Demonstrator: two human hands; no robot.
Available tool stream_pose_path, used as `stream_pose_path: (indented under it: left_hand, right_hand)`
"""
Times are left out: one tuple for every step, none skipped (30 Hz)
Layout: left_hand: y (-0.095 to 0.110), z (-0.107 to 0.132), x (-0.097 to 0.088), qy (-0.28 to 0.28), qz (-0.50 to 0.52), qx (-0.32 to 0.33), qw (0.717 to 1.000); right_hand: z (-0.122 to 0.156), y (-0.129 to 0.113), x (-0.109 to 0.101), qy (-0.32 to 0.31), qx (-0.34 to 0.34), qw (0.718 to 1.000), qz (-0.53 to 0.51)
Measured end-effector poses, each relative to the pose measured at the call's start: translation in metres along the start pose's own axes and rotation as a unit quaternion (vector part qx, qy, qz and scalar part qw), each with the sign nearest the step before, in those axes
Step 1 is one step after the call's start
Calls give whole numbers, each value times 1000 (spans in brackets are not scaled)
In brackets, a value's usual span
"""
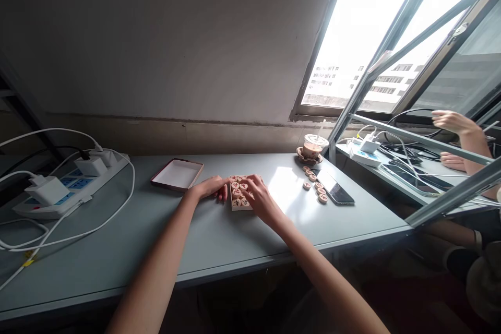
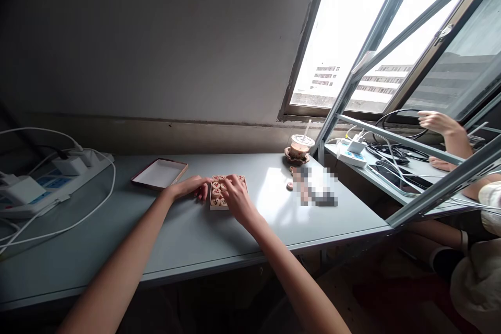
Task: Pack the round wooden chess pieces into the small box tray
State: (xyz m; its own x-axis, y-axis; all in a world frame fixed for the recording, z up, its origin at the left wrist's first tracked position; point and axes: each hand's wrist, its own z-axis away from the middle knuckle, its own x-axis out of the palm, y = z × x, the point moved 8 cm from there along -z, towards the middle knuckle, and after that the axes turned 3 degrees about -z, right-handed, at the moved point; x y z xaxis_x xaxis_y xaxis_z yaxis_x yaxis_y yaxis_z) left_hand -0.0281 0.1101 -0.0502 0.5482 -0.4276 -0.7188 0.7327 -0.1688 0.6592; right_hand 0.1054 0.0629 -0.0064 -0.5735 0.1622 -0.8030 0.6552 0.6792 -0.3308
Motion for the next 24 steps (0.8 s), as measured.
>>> stream_pose_path:
  left_hand:
    - [0,0,3,-17,19,-3,1000]
    - [0,0,5,-29,28,-13,999]
    - [-1,1,5,-26,22,-26,999]
    - [-2,1,3,-14,4,-39,999]
    - [-2,2,2,-4,-14,-49,999]
    - [-2,2,1,2,-28,-54,998]
    - [0,2,1,4,-34,-55,998]
    - [1,3,2,3,-35,-51,998]
    - [2,3,2,0,-33,-45,998]
    - [3,3,2,-2,-31,-40,999]
    - [3,2,3,-4,-30,-39,999]
    - [2,2,3,-5,-29,-39,999]
    - [1,2,2,-5,-28,-40,999]
    - [0,1,2,-5,-28,-41,999]
    - [0,1,2,-3,-28,-41,999]
    - [-1,0,2,0,-27,-40,999]
    - [-1,0,1,2,-27,-39,999]
    - [-1,0,2,3,-26,-38,999]
    - [-1,-1,2,2,-24,-37,999]
    - [-1,-1,2,1,-22,-37,999]
    - [-1,-1,3,-1,-20,-39,999]
    - [-1,-1,3,-3,-18,-40,999]
    - [-2,-1,4,-4,-17,-42,999]
    - [-2,-1,4,-4,-15,-43,999]
  right_hand:
    - [3,6,-5,6,2,999,35]
    - [6,12,-10,11,7,997,74]
    - [9,19,-15,15,12,993,113]
    - [13,25,-19,16,16,989,148]
    - [16,30,-22,14,19,985,174]
    - [18,35,-23,8,19,981,191]
    - [21,38,-24,0,19,980,200]
    - [23,41,-24,-7,22,979,204]
    - [25,43,-24,-13,28,978,205]
    - [26,45,-24,-17,37,978,204]
    - [27,47,-25,-19,45,978,202]
    - [28,48,-25,-22,52,978,201]
    - [28,49,-26,-24,58,978,200]
    - [29,49,-26,-25,61,977,200]
    - [29,49,-27,-26,63,977,201]
    - [29,48,-27,-26,63,977,202]
    - [30,48,-28,-26,62,977,202]
    - [30,47,-28,-25,62,977,201]
    - [31,47,-28,-24,62,978,199]
    - [31,47,-29,-21,62,978,196]
    - [31,48,-30,-17,64,979,195]
    - [30,51,-33,-10,68,978,195]
    - [30,57,-36,-1,79,977,200]
    - [30,66,-42,9,98,973,209]
